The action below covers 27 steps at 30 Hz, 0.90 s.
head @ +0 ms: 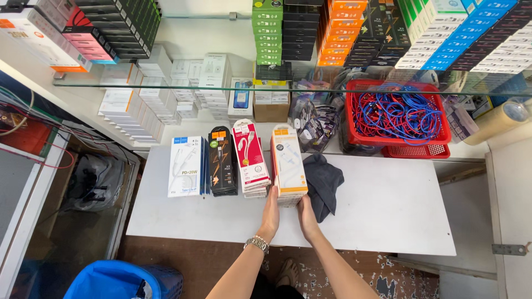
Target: The person wipes the surfaces of various boxed electronics accessories with a dark cloth. They handle items one at a time, including charging cables, earphones, and power adapters, wiping each box before placing it on a glass shelf.
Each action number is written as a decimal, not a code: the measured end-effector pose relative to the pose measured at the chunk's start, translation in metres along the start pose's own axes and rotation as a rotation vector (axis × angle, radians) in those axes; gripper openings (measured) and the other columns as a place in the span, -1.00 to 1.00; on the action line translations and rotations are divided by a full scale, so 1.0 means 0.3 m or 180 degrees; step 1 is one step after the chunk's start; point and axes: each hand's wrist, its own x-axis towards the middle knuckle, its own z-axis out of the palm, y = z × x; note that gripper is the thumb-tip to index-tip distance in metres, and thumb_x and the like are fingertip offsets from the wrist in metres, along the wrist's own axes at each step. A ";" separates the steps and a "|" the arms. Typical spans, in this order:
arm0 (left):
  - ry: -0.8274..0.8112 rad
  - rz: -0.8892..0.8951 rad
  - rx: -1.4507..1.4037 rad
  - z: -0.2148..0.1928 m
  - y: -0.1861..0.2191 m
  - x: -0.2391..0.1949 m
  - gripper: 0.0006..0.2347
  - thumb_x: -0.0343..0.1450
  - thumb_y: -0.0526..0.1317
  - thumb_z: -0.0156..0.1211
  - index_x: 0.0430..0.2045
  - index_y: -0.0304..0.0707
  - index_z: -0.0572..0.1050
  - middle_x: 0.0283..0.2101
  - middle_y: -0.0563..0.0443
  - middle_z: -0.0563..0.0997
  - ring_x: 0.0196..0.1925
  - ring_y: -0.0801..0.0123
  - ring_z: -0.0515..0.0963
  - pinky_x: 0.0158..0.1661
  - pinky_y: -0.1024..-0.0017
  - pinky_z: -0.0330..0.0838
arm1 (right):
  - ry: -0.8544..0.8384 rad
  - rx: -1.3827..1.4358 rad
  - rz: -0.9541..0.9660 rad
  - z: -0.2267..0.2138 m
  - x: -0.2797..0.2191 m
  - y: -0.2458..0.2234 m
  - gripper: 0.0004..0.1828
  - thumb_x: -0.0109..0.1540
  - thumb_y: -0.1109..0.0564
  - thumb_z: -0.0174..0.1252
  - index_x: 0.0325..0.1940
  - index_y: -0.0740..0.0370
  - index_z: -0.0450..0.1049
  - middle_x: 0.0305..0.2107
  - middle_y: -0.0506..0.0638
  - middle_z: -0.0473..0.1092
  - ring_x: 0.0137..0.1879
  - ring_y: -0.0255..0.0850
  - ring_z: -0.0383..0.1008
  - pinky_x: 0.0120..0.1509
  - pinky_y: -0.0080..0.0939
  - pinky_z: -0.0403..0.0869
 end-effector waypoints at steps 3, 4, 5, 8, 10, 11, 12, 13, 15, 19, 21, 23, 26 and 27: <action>0.0065 -0.0201 0.0036 -0.034 -0.067 0.039 -0.29 0.49 0.28 -0.30 0.39 -0.34 0.18 0.45 -0.10 0.28 0.49 0.31 0.21 0.38 0.42 0.01 | 0.0041 -0.0012 0.0001 -0.028 0.026 0.085 -0.32 0.43 -0.21 -0.37 0.47 0.30 0.12 0.44 -0.01 0.11 0.55 -0.24 0.02 0.61 -0.19 -0.05; 0.0065 -0.0220 0.0025 -0.041 -0.081 0.048 -0.28 0.49 0.28 -0.30 0.38 -0.35 0.18 0.45 -0.10 0.28 0.49 0.30 0.21 0.39 0.42 0.00 | 0.0030 -0.0004 -0.0036 -0.034 0.037 0.102 -0.31 0.43 -0.21 -0.36 0.47 0.32 0.13 0.44 0.01 0.11 0.55 -0.22 0.02 0.61 -0.18 -0.04; 0.0033 -0.0216 0.0069 -0.045 -0.087 0.059 -0.28 0.48 0.28 -0.32 0.40 -0.33 0.15 0.47 -0.08 0.23 0.51 0.32 0.16 0.39 0.43 -0.03 | 0.0006 -0.0002 -0.0082 -0.039 0.054 0.110 -0.31 0.43 -0.21 -0.34 0.46 0.34 0.13 0.44 0.03 0.12 0.55 -0.20 0.02 0.61 -0.17 -0.04; 0.0025 -0.0290 0.0215 -0.058 -0.083 0.059 -0.27 0.47 0.29 -0.36 0.42 -0.29 0.11 0.49 -0.05 0.17 0.53 0.33 0.09 0.40 0.44 -0.08 | 0.0143 -0.0130 0.0253 -0.037 0.068 0.117 -0.28 0.41 -0.27 -0.37 0.49 0.24 0.11 0.42 -0.03 0.14 0.55 -0.23 0.04 0.60 -0.22 -0.05; 0.0114 -0.0413 0.0328 -0.056 -0.061 0.048 -0.28 0.48 0.30 -0.37 0.40 -0.30 0.14 0.47 -0.09 0.22 0.53 0.27 0.13 0.39 0.44 -0.04 | 0.0190 -0.0229 0.0379 -0.031 0.063 0.089 -0.28 0.40 -0.29 -0.36 0.48 0.21 0.14 0.44 -0.03 0.14 0.55 -0.25 0.05 0.60 -0.24 -0.03; 0.0266 -0.0415 0.0618 -0.055 -0.046 0.034 -0.30 0.50 0.29 -0.36 0.34 -0.34 0.23 0.37 -0.17 0.33 0.45 0.19 0.25 0.35 0.40 0.06 | 0.0207 -0.0272 0.0441 -0.018 0.059 0.070 -0.28 0.40 -0.29 -0.35 0.47 0.20 0.15 0.44 -0.03 0.14 0.55 -0.25 0.06 0.60 -0.25 -0.02; 0.0419 -0.0418 0.0906 -0.054 -0.031 0.013 -0.32 0.52 0.28 -0.35 0.28 -0.37 0.32 0.27 -0.26 0.45 0.37 0.12 0.37 0.31 0.37 0.17 | 0.0245 -0.0700 0.0267 -0.011 0.049 0.041 -0.31 0.39 -0.25 -0.32 0.48 0.18 0.15 0.46 -0.01 0.13 0.56 -0.24 0.05 0.58 -0.24 -0.01; 0.0578 -0.0414 0.1195 -0.054 -0.012 -0.003 -0.32 0.53 0.27 -0.34 0.22 -0.41 0.41 0.16 -0.34 0.56 0.29 0.04 0.49 0.26 0.33 0.27 | 0.0279 -0.1125 0.0085 -0.010 0.038 0.003 -0.34 0.38 -0.21 -0.29 0.49 0.15 0.15 0.47 0.01 0.12 0.56 -0.23 0.04 0.57 -0.24 0.01; 0.0865 -0.0014 0.1684 -0.057 0.025 -0.056 -0.41 0.55 0.19 -0.29 -0.05 -0.41 0.57 -0.15 -0.36 0.64 -0.03 -0.03 0.61 0.03 0.23 0.41 | 0.0491 -0.2028 -0.0260 -0.003 0.025 -0.082 -0.38 0.36 -0.12 -0.18 0.49 0.10 0.23 0.43 0.05 0.23 0.51 -0.17 0.16 0.54 -0.21 0.13; 0.1535 0.0293 0.1393 -0.076 0.123 -0.154 -0.52 0.52 0.05 -0.15 -0.53 -0.39 0.60 -0.63 -0.14 0.64 -0.53 0.22 0.68 -0.35 0.29 0.52 | 0.0958 -0.4090 -0.1071 -0.019 0.018 -0.242 -0.33 0.16 0.02 0.26 0.38 0.01 0.33 0.35 0.17 0.23 0.44 0.13 0.19 0.48 -0.01 0.26; 0.1914 0.0420 0.1157 -0.090 0.191 -0.173 -0.52 0.55 0.01 -0.14 -0.60 -0.42 0.55 -0.67 -0.09 0.56 -0.60 0.30 0.57 -0.43 0.31 0.43 | 0.0805 -0.4758 -0.1022 -0.048 0.007 -0.272 -0.11 0.02 0.04 0.45 0.40 -0.03 0.27 0.41 0.25 0.04 0.49 0.27 0.02 0.41 0.12 0.22; 0.2152 0.0515 0.0869 -0.103 0.264 -0.175 -0.52 0.57 -0.01 -0.13 -0.62 -0.44 0.52 -0.70 -0.06 0.49 -0.63 0.36 0.47 -0.48 0.32 0.35 | 0.0462 -0.4985 -0.0388 -0.092 -0.003 -0.262 0.18 -0.11 0.00 0.56 0.55 -0.11 0.17 0.47 0.31 -0.12 0.56 0.35 -0.08 0.30 0.23 0.26; 0.2250 0.0778 0.0542 -0.123 0.380 -0.152 -0.55 0.58 -0.04 -0.11 -0.61 -0.45 0.52 -0.70 -0.02 0.43 -0.63 0.41 0.37 -0.50 0.34 0.28 | 0.0495 -0.5239 -0.0516 -0.149 -0.003 -0.201 -0.17 0.01 0.10 0.38 0.35 -0.15 0.27 0.38 0.16 0.11 0.39 0.17 0.18 0.42 -0.01 0.35; 0.2248 0.0964 0.0545 -0.127 0.415 -0.148 -0.56 0.58 -0.06 -0.11 -0.60 -0.44 0.52 -0.70 -0.01 0.43 -0.63 0.42 0.36 -0.51 0.36 0.27 | 0.0590 -0.5050 -0.0368 -0.165 0.014 -0.194 -0.26 0.04 0.11 0.34 0.31 -0.14 0.31 0.33 0.15 0.19 0.37 0.17 0.24 0.40 -0.01 0.36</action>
